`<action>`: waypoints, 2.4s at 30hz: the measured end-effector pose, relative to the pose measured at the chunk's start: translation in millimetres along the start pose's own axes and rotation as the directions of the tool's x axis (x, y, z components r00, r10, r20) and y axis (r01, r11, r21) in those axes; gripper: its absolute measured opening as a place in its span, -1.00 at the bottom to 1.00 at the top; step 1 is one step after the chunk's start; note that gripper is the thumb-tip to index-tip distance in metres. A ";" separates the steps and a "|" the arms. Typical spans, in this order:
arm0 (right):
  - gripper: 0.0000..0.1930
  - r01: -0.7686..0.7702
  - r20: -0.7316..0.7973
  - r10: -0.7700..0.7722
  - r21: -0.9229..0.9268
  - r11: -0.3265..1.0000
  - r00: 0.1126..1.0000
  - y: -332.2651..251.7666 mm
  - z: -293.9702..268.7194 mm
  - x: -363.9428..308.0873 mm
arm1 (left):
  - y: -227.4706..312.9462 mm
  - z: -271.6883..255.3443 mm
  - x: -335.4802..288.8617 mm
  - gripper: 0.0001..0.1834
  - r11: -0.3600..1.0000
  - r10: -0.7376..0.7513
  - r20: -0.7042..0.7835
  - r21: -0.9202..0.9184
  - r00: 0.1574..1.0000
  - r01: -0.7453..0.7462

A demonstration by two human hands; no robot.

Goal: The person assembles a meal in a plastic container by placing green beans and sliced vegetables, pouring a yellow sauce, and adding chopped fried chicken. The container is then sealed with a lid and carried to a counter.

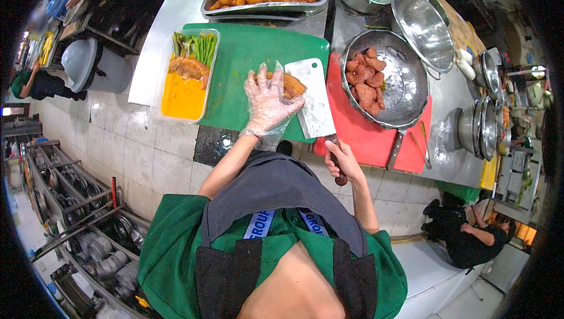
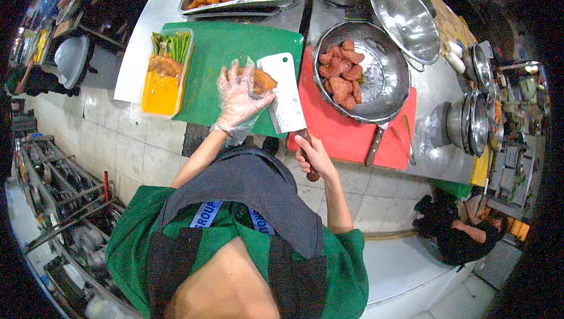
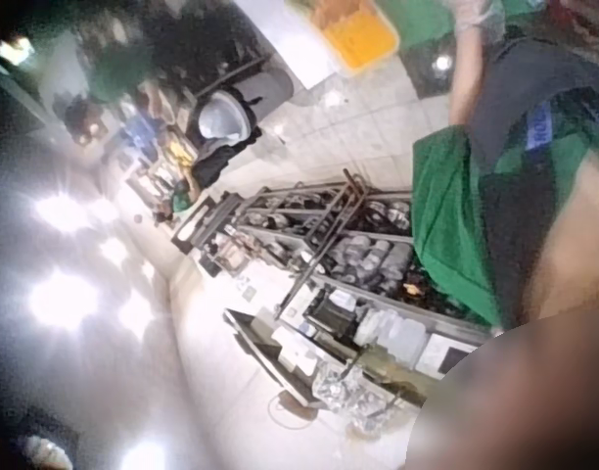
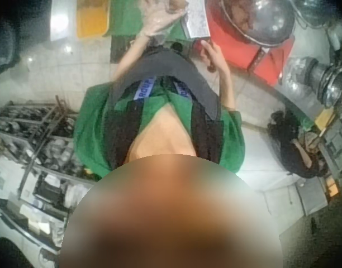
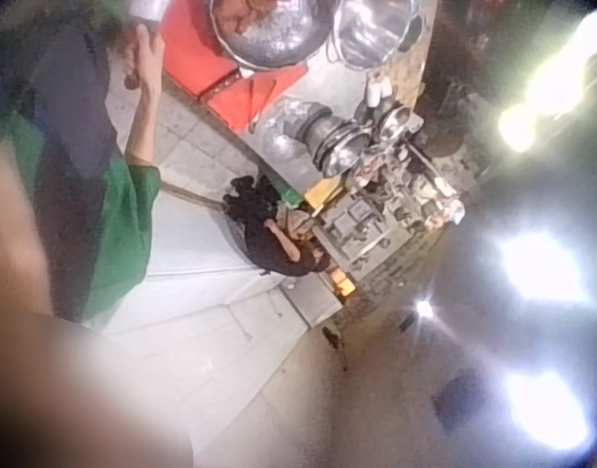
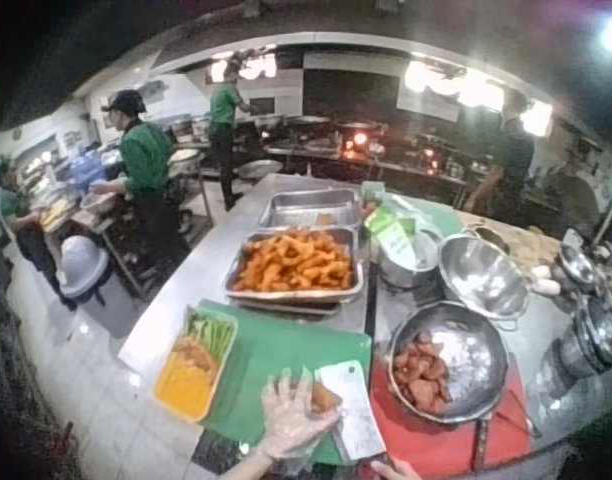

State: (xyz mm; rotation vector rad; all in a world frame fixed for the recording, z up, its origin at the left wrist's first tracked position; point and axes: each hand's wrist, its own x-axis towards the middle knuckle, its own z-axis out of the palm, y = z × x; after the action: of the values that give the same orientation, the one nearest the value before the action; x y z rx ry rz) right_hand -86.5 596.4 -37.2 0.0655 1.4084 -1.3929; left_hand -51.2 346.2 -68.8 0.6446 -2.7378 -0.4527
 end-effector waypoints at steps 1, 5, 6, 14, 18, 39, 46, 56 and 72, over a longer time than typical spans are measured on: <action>-0.72 -0.007 0.010 0.007 0.006 1.000 1.000 -0.2 -2.3 0.7 | -1.0 2.0 1.3 0.04 0.999 0.038 -0.004 -0.013 0.999 -0.038; -0.71 -0.094 -0.013 0.094 0.030 0.995 0.995 -0.6 -8.3 4.5 | -3.3 11.0 5.5 -0.07 0.966 0.239 -0.028 -0.100 0.971 -0.240; -0.71 -0.063 -0.002 0.063 0.017 0.998 0.998 -1.3 -7.9 4.6 | -2.4 12.4 7.2 -0.08 0.949 0.287 -0.015 -0.135 0.958 -0.287; -0.77 -0.012 0.099 0.011 0.009 1.000 0.995 -33.7 32.2 -9.8 | -8.2 -43.7 21.0 -0.12 0.906 0.312 -0.136 -0.256 0.940 -0.337; -0.77 -0.027 0.282 0.034 -0.029 0.999 0.959 -60.2 69.5 13.3 | -46.3 -97.3 24.2 -0.14 0.943 0.292 -0.205 -0.103 0.934 -0.317; -0.74 -0.237 0.342 0.294 -0.199 0.951 0.892 -92.8 169.8 94.2 | -202.0 -151.5 14.4 -0.24 0.978 0.204 0.092 -0.052 0.975 -0.199; -0.75 -0.212 0.267 0.259 -0.193 0.958 0.928 -98.6 148.0 66.2 | -205.9 -146.9 10.6 -0.16 0.979 0.203 0.115 -0.010 0.972 -0.203; -0.78 -0.111 0.137 0.104 0.044 0.993 0.985 -89.3 86.2 14.3 | -197.8 -152.8 20.7 -0.05 0.992 0.086 0.195 0.079 0.977 -0.103; -0.76 -0.046 -0.260 0.053 0.034 0.998 0.964 -52.2 53.4 -2.9 | -109.0 -77.5 446.7 -0.49 0.905 0.393 0.063 0.147 0.917 -0.398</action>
State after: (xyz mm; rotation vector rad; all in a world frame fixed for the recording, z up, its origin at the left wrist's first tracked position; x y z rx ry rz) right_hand -87.7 543.2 15.3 0.3106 1.5926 -1.3994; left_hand -365.8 24.8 54.3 0.0998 -2.8517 -0.1527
